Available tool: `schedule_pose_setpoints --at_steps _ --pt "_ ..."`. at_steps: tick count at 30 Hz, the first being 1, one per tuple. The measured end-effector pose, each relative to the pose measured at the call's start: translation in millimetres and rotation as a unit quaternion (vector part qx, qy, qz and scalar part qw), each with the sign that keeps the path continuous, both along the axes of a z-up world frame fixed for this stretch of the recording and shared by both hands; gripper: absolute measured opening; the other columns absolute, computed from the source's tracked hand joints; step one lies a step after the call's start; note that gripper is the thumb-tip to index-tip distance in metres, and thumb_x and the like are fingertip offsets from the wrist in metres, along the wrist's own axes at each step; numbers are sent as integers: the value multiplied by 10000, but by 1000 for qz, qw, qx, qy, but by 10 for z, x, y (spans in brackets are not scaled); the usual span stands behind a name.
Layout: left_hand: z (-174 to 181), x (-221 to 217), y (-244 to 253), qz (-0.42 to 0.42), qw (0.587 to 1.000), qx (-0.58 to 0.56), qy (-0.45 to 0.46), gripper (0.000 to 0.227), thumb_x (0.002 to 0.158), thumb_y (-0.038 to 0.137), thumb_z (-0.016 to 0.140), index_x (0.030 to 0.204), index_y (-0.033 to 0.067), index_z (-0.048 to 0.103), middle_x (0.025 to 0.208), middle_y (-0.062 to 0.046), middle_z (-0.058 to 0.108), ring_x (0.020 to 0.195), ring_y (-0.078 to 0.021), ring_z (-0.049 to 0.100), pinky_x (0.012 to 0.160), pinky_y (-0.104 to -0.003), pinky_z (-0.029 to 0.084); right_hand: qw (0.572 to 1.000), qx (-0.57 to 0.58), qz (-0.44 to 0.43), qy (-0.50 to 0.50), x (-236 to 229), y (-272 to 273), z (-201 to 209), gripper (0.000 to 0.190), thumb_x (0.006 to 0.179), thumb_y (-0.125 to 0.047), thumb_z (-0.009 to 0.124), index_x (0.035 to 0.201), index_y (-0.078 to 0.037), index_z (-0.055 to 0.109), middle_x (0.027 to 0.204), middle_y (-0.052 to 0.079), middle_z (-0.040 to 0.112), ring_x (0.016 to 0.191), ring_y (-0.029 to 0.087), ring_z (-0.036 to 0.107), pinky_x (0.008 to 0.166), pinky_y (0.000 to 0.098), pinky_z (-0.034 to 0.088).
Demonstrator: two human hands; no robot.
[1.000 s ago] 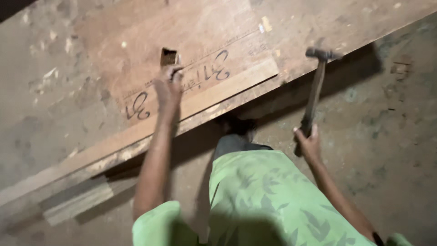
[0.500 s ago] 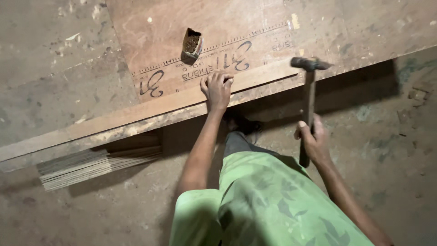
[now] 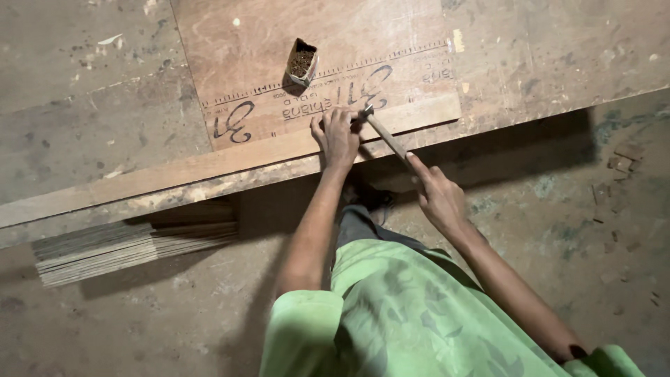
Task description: The person applies adhesive from a container to a wooden board using a brush, aligns a wooden strip onto the board, and hammers nails into the strip to secure it.
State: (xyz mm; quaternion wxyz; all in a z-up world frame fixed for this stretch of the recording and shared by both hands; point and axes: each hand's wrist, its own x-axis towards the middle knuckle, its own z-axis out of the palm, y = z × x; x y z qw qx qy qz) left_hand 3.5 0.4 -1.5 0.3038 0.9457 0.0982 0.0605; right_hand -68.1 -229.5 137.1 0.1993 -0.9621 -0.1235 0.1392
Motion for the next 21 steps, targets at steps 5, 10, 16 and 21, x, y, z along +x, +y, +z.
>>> schedule_pose_setpoints --at_steps 5,10,16,21 --pt "-11 -16 13 -8 1000 -21 -19 167 891 180 714 1057 192 695 1181 -18 645 1275 -250 509 1154 -560 208 999 30 -5 -17 -8 9 35 678 925 -117 653 1547 -286 440 972 165 640 765 403 651 636 527 511" --pt "-4 22 16 -5 1000 -3 8 209 878 170 666 1078 215 705 1188 -14 644 1256 -246 521 1167 -551 209 1000 21 -16 12 66 52 172 709 886 -77 639 1534 -294 452 985 135 664 777 390 664 649 516 521" --pt "-42 -19 313 -17 999 50 -9 423 962 161 616 1383 170 572 1447 -52 537 1404 -217 451 1214 -607 138 976 206 -34 -63 -44 -77 300 623 976 -76 603 1542 -251 408 1012 142 636 796 343 675 686 471 541" --pt "-42 -70 463 -39 997 69 24 598 899 304 705 1434 120 512 1459 -41 465 1406 -277 379 1197 -574 179 1000 -7 -3 29 22 74 89 705 911 -18 700 1535 -238 455 977 162 662 769 389 665 623 503 515"
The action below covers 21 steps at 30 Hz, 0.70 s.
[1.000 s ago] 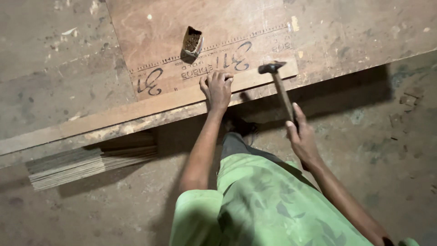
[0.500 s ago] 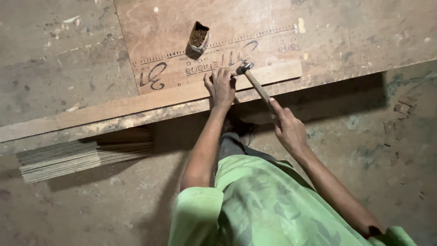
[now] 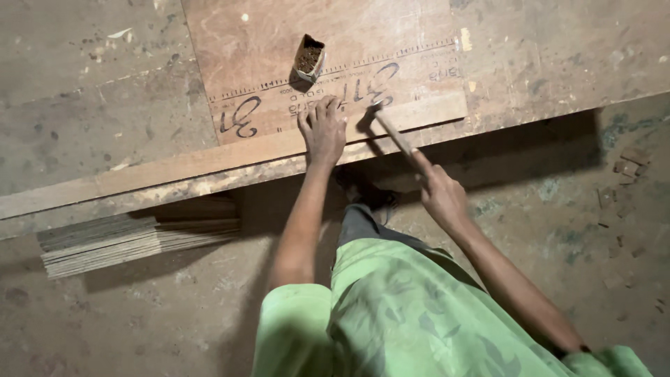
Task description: The person applies adhesive from a container to a wooden board using a brush, aligns a wooden strip onto the board, and hammers nails into the strip to secure it.
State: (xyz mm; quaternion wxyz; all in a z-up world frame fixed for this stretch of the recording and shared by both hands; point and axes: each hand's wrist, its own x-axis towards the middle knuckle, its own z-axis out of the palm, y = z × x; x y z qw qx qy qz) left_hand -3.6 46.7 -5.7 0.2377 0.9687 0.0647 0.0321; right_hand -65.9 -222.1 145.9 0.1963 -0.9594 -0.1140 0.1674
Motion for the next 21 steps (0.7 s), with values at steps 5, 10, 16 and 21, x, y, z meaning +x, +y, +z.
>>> schedule_pose_setpoints --at_steps 5,10,16,21 --pt "35 -55 -10 -4 999 2 -42 592 915 301 716 1449 150 510 1470 -47 467 1398 -279 390 1201 -565 186 981 176 -9 -82 5 -136 101 773 840 98 618 1537 -183 439 1017 141 668 845 310 716 710 422 568" --pt "69 -40 -6 -2 1000 3 -26 561 922 300 713 1434 178 518 1472 -25 476 1399 -264 400 1190 -555 207 922 319 -8 -221 -29 -186 142 685 958 100 562 1545 -211 395 1106 118 619 858 257 653 703 355 547" --pt "99 107 40 3 999 36 -30 600 900 337 718 1435 159 512 1444 -46 496 1374 -281 399 1192 -555 200 997 9 39 -72 12 -23 -72 733 905 -6 692 1560 -189 419 955 182 617 687 383 617 571 471 497" --pt "41 55 15 -3 999 32 7 637 879 344 725 1441 132 512 1430 -62 511 1317 -297 401 1158 -567 182 940 239 60 -238 -25 -214 -141 647 1079 -15 587 1620 -197 282 999 110 595 759 338 608 646 443 492"
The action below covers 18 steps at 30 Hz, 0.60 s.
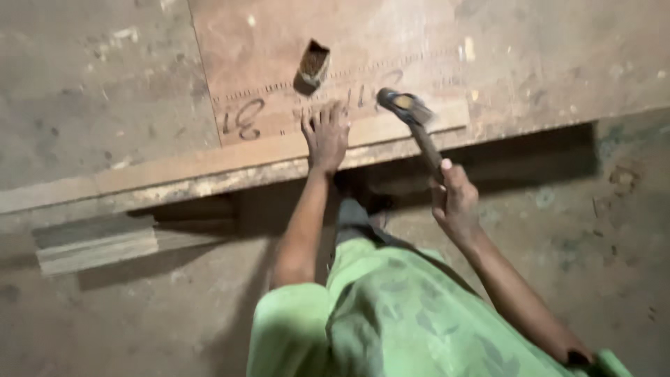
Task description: The person applies adhesive from a container to a wooden board using a brush, aligns a wooden strip onto the board, and hammers nails into the strip to secure it.
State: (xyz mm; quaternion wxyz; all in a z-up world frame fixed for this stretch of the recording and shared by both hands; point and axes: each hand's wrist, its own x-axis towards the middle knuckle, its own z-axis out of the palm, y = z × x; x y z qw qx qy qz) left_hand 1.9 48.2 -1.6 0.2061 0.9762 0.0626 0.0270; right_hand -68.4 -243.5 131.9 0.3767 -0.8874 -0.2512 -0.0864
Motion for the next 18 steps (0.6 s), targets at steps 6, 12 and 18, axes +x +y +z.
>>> schedule_pose_setpoints --at_steps 6,12,18 --pt "-57 -14 8 4 1000 -26 -10 565 904 329 687 1414 143 531 1425 -62 527 1352 -297 431 1161 -549 201 928 -312 -52 199 -136 151 -242 675 939 -76 656 1549 -247 423 932 197 611 663 404 625 503 534 481" --pt "115 209 322 54 997 -30 51 558 1002 222 651 1508 60 479 1437 -194 502 1227 -375 468 1064 -540 301 963 -203 -105 142 -109 47 -231 765 883 15 614 1585 -205 407 952 198 596 759 426 611 601 533 486" --pt "397 999 905 -22 994 -32 -97 334 835 80 708 1167 117 729 1316 -95 588 1218 -271 523 1059 -537 312 961 -176 -151 150 -101 269 -156 773 885 -3 640 1597 -202 413 1027 190 611 821 429 619 685 530 501"
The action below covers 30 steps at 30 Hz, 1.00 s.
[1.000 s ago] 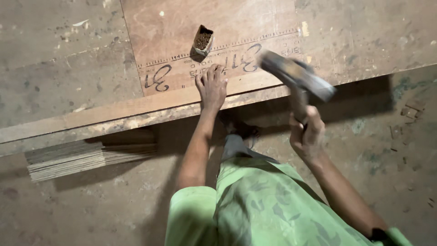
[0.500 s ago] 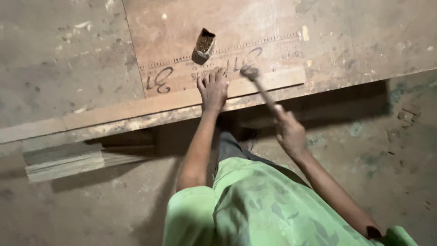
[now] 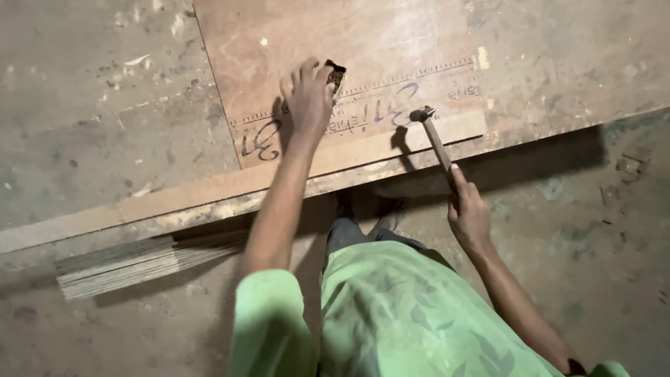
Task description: The person applies adhesive from a container to a wooden board using a brush, aligns a wooden strip onto the board, and hammers nails into the strip to secure it.
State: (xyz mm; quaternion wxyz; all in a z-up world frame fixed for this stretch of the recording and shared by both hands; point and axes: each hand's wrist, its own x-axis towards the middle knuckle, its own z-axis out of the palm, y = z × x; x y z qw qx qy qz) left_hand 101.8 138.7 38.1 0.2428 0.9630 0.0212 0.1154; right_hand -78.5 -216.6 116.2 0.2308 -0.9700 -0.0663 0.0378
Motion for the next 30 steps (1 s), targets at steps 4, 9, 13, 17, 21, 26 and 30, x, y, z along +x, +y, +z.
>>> schedule_pose_setpoints --at_steps 4,9,13,17,21,26,30 --pt "-30 414 105 -83 986 137 54 198 856 35 706 1023 111 780 1103 -97 670 1018 -261 610 993 -548 326 997 64 -10 -36 -143 78 205 738 939 -14 647 1592 -226 374 1085 187 639 851 408 643 676 490 517" --pt "-171 472 205 -125 979 160 -12 125 823 35 721 899 112 784 893 -73 696 878 -237 659 978 -518 344 992 113 -47 -30 -353 224 167 691 985 14 569 1566 -291 355 952 116 638 710 312 627 573 446 499" --pt "-203 464 274 -151 980 127 -8 109 842 30 733 879 124 774 908 -61 692 869 -216 660 975 -510 373 989 -88 -18 115 -369 415 0 780 867 -12 618 1572 -257 390 948 166 662 702 380 637 576 511 504" --pt "-180 456 319 -176 974 133 -45 155 714 104 767 869 111 757 916 -74 680 885 -259 672 891 -497 401 989 -120 -39 80 -515 501 133 670 929 -107 668 1536 -279 444 933 173 640 710 395 634 573 515 498" --pt "-202 429 329 -165 975 137 -56 130 758 111 773 885 99 749 938 -72 675 842 -242 661 854 -488 406 997 -37 -57 -32 -490 547 136 647 981 -110 651 1569 -256 425 976 192 615 753 402 621 625 511 503" --pt "-277 511 256 -147 983 114 5 90 799 37 743 864 99 749 883 -79 684 769 -238 663 763 -472 449 985 -134 -49 96 -382 583 -60 675 931 -102 656 1549 -297 468 990 178 674 729 395 647 606 516 518" --pt "-331 544 213 -133 979 153 -12 96 809 35 740 870 108 749 878 -71 693 777 -222 680 661 -429 496 994 -91 -51 41 -385 486 -74 664 942 -106 657 1553 -279 463 1075 189 702 769 397 670 622 499 525"
